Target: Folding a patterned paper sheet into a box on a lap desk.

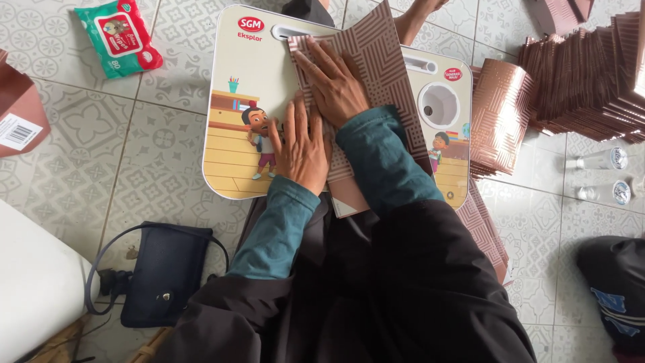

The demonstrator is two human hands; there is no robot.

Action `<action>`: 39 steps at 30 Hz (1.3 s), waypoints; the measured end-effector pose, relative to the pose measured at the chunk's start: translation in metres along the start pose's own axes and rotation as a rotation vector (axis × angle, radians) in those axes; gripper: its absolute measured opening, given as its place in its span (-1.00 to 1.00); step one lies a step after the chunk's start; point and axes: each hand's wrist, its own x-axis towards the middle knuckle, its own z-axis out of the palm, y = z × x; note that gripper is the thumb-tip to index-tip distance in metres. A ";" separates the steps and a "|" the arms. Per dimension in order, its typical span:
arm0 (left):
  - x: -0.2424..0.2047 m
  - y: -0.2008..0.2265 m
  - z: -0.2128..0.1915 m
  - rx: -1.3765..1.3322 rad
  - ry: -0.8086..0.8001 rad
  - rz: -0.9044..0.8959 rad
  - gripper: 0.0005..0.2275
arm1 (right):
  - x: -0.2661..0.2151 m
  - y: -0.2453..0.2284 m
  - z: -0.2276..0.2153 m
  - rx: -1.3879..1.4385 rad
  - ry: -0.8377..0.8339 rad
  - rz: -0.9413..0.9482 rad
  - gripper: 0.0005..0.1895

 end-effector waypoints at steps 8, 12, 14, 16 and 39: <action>0.004 -0.008 -0.004 -0.001 -0.035 0.054 -0.51 | -0.001 0.001 -0.003 -0.018 -0.055 0.014 -0.48; 0.007 -0.032 -0.007 -0.080 -0.026 0.155 -0.44 | -0.002 -0.003 -0.006 0.021 -0.067 0.039 -0.48; 0.009 -0.043 -0.010 -0.124 -0.103 0.243 -0.39 | -0.004 -0.003 -0.005 0.047 -0.067 0.048 -0.43; 0.007 -0.046 -0.006 -0.110 -0.119 0.251 -0.41 | -0.006 -0.005 -0.004 0.062 -0.060 0.060 -0.42; 0.011 -0.048 -0.003 -0.028 -0.232 0.328 -0.12 | 0.002 -0.012 0.003 -0.155 0.106 0.135 -0.55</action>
